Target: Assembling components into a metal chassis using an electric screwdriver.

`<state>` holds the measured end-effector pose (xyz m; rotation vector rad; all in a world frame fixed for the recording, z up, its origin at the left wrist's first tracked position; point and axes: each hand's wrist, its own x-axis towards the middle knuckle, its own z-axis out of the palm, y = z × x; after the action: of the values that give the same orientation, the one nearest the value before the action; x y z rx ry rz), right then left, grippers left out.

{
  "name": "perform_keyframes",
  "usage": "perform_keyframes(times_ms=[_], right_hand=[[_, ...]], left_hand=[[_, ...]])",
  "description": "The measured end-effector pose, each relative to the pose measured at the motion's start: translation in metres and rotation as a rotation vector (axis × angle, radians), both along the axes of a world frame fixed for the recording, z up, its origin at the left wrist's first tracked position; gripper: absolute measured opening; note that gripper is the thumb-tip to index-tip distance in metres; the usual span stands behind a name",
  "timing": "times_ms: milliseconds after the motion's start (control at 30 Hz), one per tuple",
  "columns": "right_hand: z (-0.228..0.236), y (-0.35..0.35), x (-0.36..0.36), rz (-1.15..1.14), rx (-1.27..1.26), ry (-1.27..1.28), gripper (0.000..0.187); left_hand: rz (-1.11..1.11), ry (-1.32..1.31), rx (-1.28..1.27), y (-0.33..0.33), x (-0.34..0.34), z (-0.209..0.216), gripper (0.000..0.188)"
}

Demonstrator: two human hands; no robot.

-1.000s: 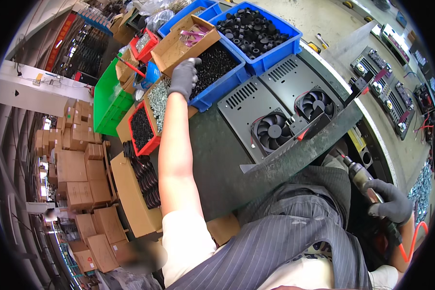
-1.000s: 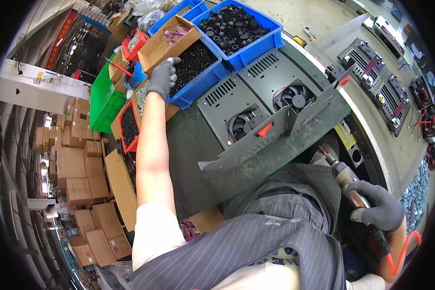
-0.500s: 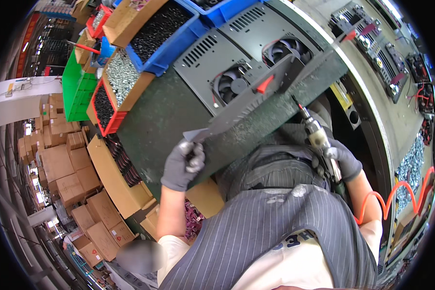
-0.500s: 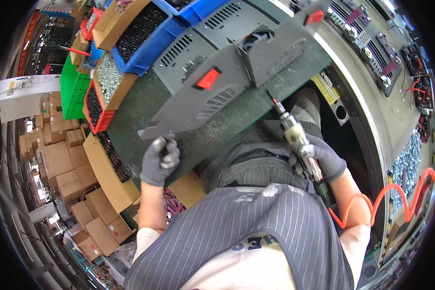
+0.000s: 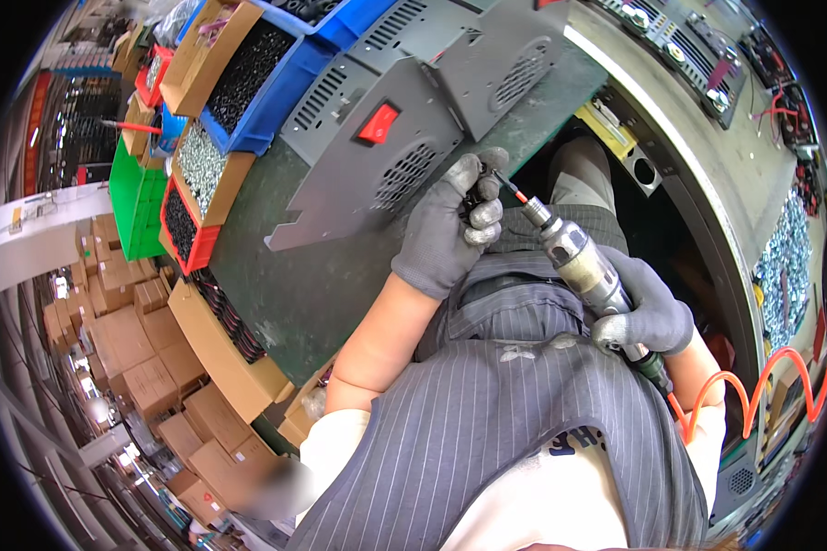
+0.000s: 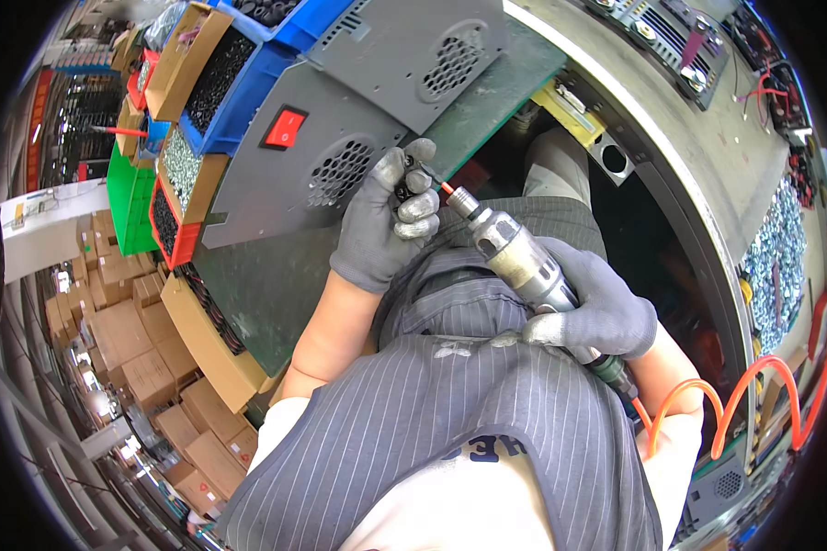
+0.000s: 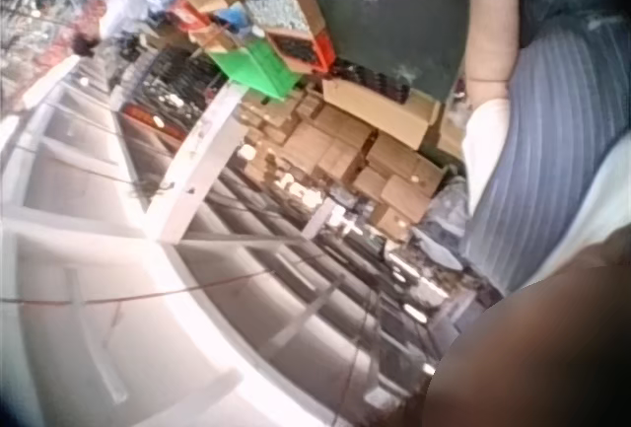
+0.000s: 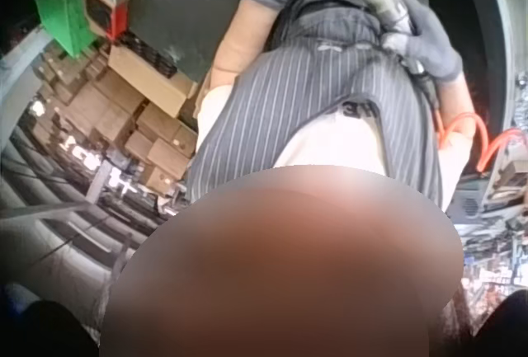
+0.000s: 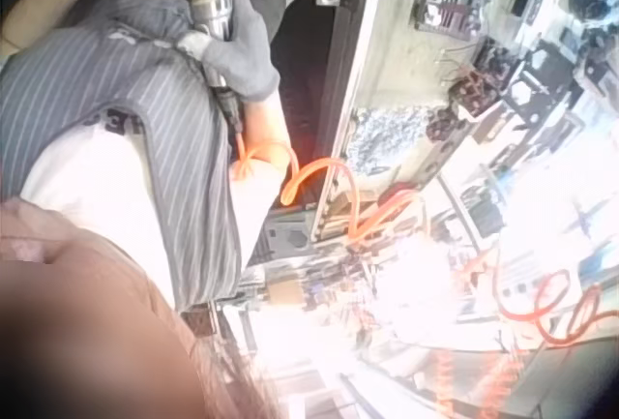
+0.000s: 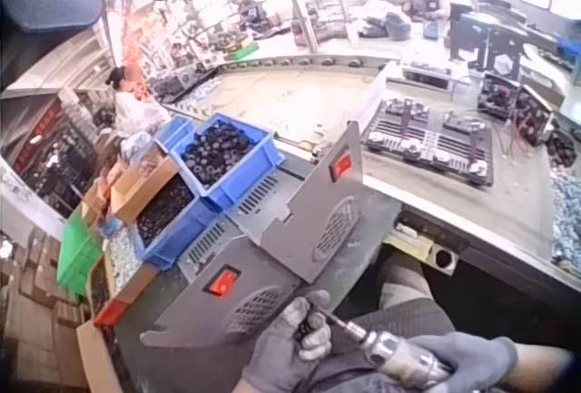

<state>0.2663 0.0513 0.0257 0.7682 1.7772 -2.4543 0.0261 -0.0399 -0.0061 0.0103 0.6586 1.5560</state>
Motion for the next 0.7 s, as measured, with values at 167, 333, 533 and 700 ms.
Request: perform_keyframes(times_ms=[167,333,533,700], right_hand=[[-0.004,0.001,0.012,-0.056,-0.05,0.075,0.08],[-0.007,0.008,0.022,-0.032,0.005,0.075,0.079],[-0.009,0.026,0.028,0.055,-0.054,0.074,0.078],[-0.008,0.031,0.026,0.085,-0.524,0.147,0.081]], left_hand=[[-0.064,0.098,-0.015,0.012,0.013,0.009,0.03],[-0.078,0.279,-0.069,0.019,0.021,0.019,0.03],[-0.152,0.728,-0.161,0.025,0.013,0.02,0.023],[-0.255,0.595,0.021,0.027,0.004,0.015,0.023]])
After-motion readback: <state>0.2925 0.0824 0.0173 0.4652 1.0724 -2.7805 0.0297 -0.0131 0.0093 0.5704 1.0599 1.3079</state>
